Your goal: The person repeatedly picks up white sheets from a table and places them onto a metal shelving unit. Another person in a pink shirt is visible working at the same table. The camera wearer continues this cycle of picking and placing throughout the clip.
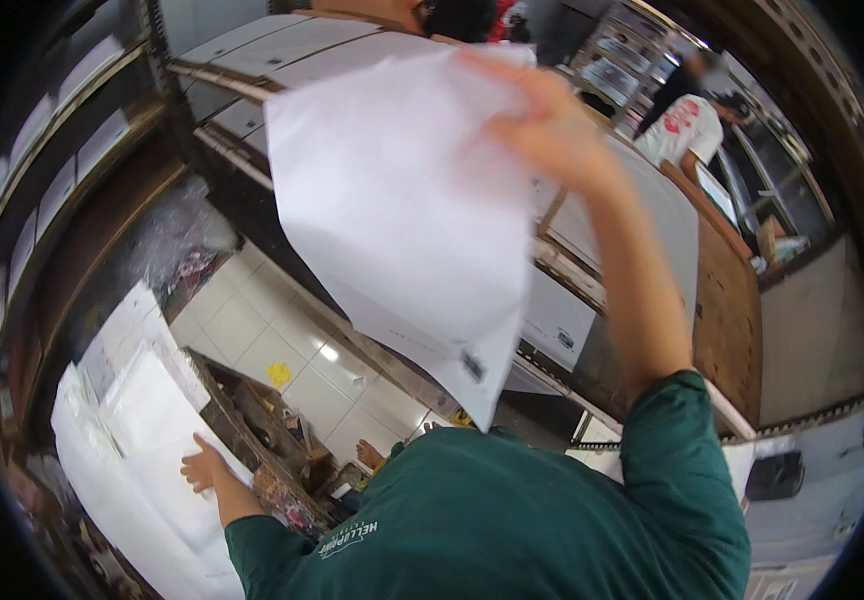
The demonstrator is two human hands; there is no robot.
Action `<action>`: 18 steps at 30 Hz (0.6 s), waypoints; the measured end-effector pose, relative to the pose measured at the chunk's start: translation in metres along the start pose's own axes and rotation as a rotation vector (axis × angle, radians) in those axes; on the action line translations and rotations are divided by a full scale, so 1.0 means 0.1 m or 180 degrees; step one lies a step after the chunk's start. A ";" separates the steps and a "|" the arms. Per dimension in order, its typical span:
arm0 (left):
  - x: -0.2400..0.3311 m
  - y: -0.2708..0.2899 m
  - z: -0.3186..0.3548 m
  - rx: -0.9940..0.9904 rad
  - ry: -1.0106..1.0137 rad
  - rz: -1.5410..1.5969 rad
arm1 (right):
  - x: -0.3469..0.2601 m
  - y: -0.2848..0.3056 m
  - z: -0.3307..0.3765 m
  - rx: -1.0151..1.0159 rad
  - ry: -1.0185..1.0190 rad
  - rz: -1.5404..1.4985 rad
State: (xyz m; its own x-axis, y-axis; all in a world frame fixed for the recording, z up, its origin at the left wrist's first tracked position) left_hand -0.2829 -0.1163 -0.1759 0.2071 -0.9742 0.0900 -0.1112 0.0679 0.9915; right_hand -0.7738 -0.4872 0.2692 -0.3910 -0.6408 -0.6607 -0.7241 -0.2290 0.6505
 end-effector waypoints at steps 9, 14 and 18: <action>-0.27 -0.53 -0.63 -0.0140 -0.0941 0.0460 | 1.45 2.49 1.35 0.1811 -0.1431 -0.0797; -0.14 0.05 -0.53 0.0162 -0.0439 0.1119 | 3.29 3.41 2.28 0.1468 -0.2045 -0.0206; -0.27 0.37 -0.73 0.0382 -0.0157 0.1586 | 3.85 3.30 2.31 0.1265 -0.1778 -0.0613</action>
State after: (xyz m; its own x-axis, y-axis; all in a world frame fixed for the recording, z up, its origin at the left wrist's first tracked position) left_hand -0.2219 -0.0718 -0.1347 0.0550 -0.8391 0.5412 -0.2961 0.5040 0.8114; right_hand -1.2941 -0.6399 0.1429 -0.3910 -0.1201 -0.9125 -0.9204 0.0524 0.3875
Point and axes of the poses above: each hand's wrist, its own z-axis away from the middle knuckle, its own y-axis out of the back of the hand, x = y × z, the point moved 4 cm from there along -z, towards the middle knuckle, and after that the axes turned 8 degrees about z, right-handed, at the moved point
